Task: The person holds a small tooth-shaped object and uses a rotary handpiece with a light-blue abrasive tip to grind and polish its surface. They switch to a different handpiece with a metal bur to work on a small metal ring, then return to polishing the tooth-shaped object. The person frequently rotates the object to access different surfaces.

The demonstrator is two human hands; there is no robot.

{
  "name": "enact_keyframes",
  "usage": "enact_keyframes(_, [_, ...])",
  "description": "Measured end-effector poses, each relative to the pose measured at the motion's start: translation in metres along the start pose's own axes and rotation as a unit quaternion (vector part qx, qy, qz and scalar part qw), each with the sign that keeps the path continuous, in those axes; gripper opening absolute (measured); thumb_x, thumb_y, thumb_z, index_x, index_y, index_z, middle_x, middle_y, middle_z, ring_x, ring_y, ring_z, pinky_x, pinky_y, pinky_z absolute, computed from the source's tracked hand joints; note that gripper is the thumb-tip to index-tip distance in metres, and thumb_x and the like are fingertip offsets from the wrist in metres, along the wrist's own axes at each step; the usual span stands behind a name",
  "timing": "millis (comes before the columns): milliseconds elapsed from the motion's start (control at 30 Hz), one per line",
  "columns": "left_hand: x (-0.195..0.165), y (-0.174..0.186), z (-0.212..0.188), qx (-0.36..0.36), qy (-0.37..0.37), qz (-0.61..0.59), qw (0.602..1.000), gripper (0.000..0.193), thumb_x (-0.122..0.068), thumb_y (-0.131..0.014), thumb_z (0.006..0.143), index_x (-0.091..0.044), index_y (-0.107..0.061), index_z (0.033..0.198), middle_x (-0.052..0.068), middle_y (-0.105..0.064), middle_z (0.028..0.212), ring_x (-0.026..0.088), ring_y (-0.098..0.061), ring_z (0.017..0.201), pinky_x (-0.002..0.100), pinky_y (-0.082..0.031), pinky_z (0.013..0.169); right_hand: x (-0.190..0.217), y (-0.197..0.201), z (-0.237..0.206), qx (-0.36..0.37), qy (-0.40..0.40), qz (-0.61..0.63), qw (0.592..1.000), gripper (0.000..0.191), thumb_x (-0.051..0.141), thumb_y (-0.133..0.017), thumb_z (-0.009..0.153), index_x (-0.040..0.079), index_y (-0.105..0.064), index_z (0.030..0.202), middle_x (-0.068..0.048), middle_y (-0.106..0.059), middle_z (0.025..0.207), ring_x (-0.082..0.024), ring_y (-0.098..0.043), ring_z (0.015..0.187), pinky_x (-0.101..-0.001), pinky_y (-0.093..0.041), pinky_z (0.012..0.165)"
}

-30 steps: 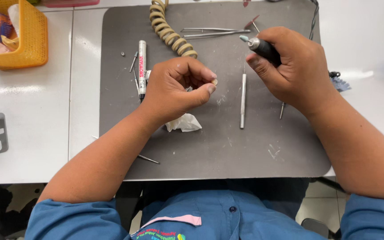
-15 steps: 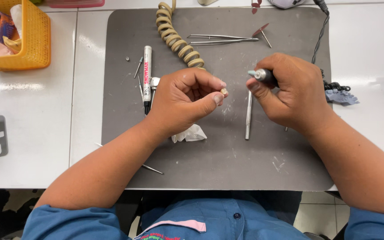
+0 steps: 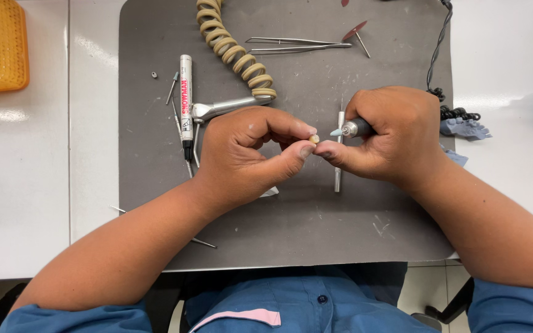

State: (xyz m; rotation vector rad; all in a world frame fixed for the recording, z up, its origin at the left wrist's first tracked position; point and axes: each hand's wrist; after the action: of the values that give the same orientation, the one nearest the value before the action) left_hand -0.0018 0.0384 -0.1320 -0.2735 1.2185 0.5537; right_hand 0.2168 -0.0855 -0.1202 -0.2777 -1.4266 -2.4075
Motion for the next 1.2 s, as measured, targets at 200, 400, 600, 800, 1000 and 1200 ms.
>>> enact_keyframes(200, [-0.002, -0.004, -0.002, -0.015, -0.010, 0.011, 1.000, 0.013, -0.008, -0.075, 0.098, -0.002, -0.073, 0.109, 0.006, -0.076, 0.102, 0.010, -0.074, 0.092, 0.024, -0.062, 0.084, 0.003, 0.001, -0.001, 0.006, -0.005, -0.007, 1.000, 0.058, 0.060, -0.081, 0.083, 0.009, -0.059, 0.069, -0.004, -0.046, 0.058, -0.022, -0.051, 0.053, -0.0349, -0.036, 0.051])
enact_keyframes(400, [-0.006, -0.007, -0.003, -0.024, -0.023, 0.021, 0.999, 0.015, -0.007, -0.076, 0.097, -0.002, -0.073, 0.110, 0.005, -0.076, 0.102, 0.010, -0.073, 0.091, 0.023, -0.060, 0.083, 0.006, 0.005, -0.002, 0.007, -0.003, -0.008, 1.000, 0.057, 0.061, -0.079, 0.084, 0.009, -0.060, 0.070, -0.004, -0.046, 0.058, -0.022, -0.051, 0.054, -0.0350, -0.036, 0.051])
enact_keyframes(600, [-0.012, -0.006, 0.000, -0.029, -0.029, 0.058, 0.997, 0.012, -0.007, -0.078, 0.094, -0.003, -0.074, 0.104, 0.006, -0.076, 0.098, 0.010, -0.074, 0.086, 0.023, -0.060, 0.078, 0.010, 0.010, 0.005, 0.009, 0.008, -0.004, 1.000, 0.057, 0.061, -0.079, 0.081, 0.009, -0.060, 0.070, -0.005, -0.051, 0.060, -0.025, -0.054, 0.055, -0.0360, -0.038, 0.052])
enact_keyframes(800, [-0.007, -0.006, 0.004, -0.031, -0.046, 0.081, 0.995, 0.012, -0.008, -0.079, 0.094, -0.003, -0.073, 0.103, 0.006, -0.077, 0.098, 0.011, -0.074, 0.085, 0.024, -0.058, 0.076, 0.005, 0.010, 0.006, 0.020, 0.013, -0.001, 1.000, 0.057, 0.059, -0.083, 0.076, 0.009, -0.057, 0.064, -0.007, -0.049, 0.056, -0.027, -0.052, 0.051, -0.0380, -0.037, 0.049])
enact_keyframes(1000, [-0.008, -0.012, 0.004, -0.041, -0.052, 0.100, 0.993, 0.011, -0.009, -0.079, 0.094, -0.003, -0.073, 0.102, 0.005, -0.076, 0.096, 0.010, -0.073, 0.084, 0.024, -0.058, 0.076, 0.003, 0.015, 0.002, 0.011, 0.034, -0.005, 0.999, 0.058, 0.059, -0.085, 0.075, 0.008, -0.059, 0.067, -0.007, -0.050, 0.057, -0.027, -0.052, 0.051, -0.0370, -0.038, 0.049])
enact_keyframes(1200, [-0.012, -0.016, 0.001, -0.054, -0.023, 0.104, 0.993, 0.013, -0.011, -0.078, 0.094, -0.004, -0.073, 0.104, 0.004, -0.076, 0.090, 0.009, -0.073, 0.080, 0.023, -0.058, 0.072, -0.003, 0.018, -0.003, -0.015, 0.036, -0.003, 0.999, 0.052, 0.051, -0.088, 0.078, 0.010, -0.058, 0.068, -0.004, -0.052, 0.058, -0.025, -0.053, 0.053, -0.0356, -0.039, 0.051])
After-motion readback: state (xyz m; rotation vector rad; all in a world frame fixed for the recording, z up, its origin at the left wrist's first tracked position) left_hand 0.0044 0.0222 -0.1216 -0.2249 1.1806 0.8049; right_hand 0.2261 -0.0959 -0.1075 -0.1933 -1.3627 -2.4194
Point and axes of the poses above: each hand's wrist, its own z-axis towards the middle knuckle, its own y-axis out of the back of the hand, x = y × z
